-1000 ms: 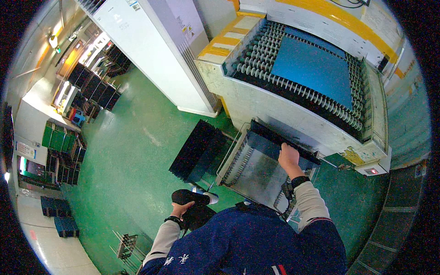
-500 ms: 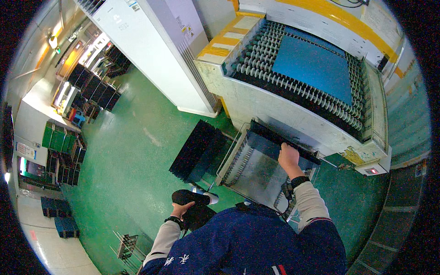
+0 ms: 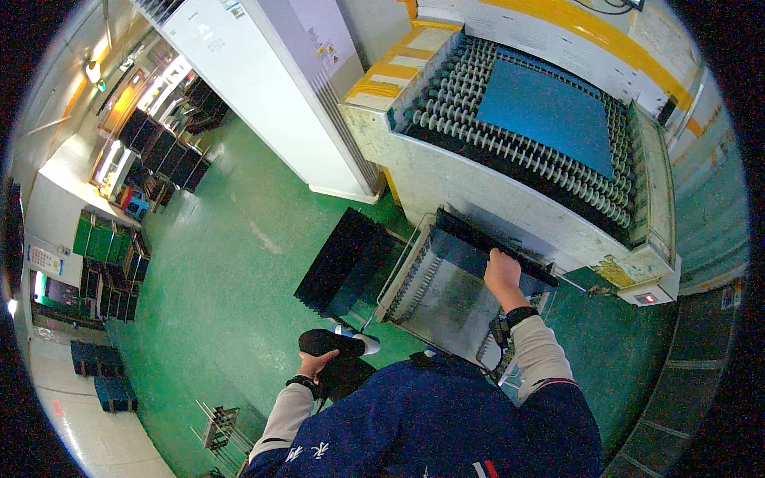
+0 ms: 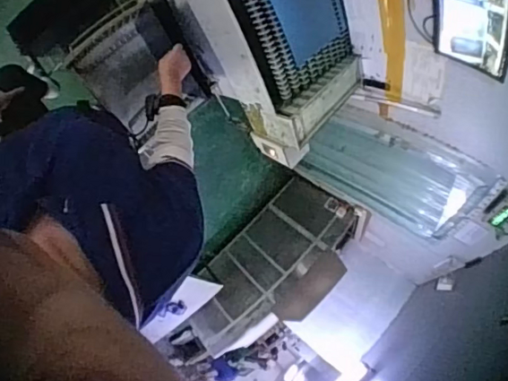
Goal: The recorder moves blue metal sheets from a stack into a processing machine.
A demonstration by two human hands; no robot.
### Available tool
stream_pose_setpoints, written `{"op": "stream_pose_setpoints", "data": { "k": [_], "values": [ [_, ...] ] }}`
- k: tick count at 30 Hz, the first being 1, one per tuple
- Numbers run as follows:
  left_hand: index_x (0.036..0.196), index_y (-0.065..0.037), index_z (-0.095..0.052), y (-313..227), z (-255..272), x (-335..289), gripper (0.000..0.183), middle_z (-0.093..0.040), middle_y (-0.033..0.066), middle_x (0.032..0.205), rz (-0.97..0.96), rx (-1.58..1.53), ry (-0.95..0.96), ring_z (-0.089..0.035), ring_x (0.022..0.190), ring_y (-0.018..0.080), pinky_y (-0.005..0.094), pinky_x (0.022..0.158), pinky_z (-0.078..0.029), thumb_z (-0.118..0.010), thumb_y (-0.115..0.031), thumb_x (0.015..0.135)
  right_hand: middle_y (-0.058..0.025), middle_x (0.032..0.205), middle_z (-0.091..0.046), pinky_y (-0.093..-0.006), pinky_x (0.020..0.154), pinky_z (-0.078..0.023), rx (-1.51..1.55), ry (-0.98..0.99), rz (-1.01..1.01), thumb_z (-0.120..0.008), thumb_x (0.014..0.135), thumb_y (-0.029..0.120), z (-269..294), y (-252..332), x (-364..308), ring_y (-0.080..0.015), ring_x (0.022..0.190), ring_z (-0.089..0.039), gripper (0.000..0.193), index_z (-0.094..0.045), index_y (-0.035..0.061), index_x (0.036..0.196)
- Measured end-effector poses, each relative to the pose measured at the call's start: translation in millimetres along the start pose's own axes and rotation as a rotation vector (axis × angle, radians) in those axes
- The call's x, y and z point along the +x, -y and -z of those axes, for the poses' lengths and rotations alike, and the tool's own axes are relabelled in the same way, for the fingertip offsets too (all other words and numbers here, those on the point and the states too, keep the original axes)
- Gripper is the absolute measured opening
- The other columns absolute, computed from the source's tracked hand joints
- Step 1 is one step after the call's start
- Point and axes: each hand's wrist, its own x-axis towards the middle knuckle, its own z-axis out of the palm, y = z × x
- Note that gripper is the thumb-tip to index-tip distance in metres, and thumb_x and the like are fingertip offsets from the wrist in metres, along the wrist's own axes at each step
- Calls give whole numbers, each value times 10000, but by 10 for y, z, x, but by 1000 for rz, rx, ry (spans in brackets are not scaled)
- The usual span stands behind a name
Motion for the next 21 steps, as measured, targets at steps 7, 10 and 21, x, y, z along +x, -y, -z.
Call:
{"op": "stream_pose_setpoints", "data": {
  "k": [7, 10, 21],
  "values": [
    [1415, 163, 62, 49, -20, 86, 1526, -420, 302, 1374, 12, 11, -8, -504, 1241, 348, 399, 1015, -450, -945, -496, 477, -170, 824, -661, -488, 697, -524, 2, -25, 6, -655, 832, 183, -11, 3, -1, -373, 794, -663, 177, -560, 49, 898],
    [1414, 162, 52, 17, -12, 48, 1514, -423, 300, 1373, 18, 21, -7, -498, 1248, 346, 395, 1023, -441, -946, -486, 478, -170, 823, -661, -489, 701, -524, 5, -18, 3, -650, 837, 187, -32, -18, 7, -372, 795, -664, 178, -560, 48, 901],
    [1408, 161, 42, 6, -17, 41, 1506, -419, 296, 1376, 14, 28, -25, -493, 1255, 343, 384, 1029, -435, -951, -477, 472, -174, 824, -661, -488, 715, -523, -5, -6, -11, -631, 844, 178, 11, 18, -1, -372, 809, -665, 160, -559, 45, 897]
  ]
}}
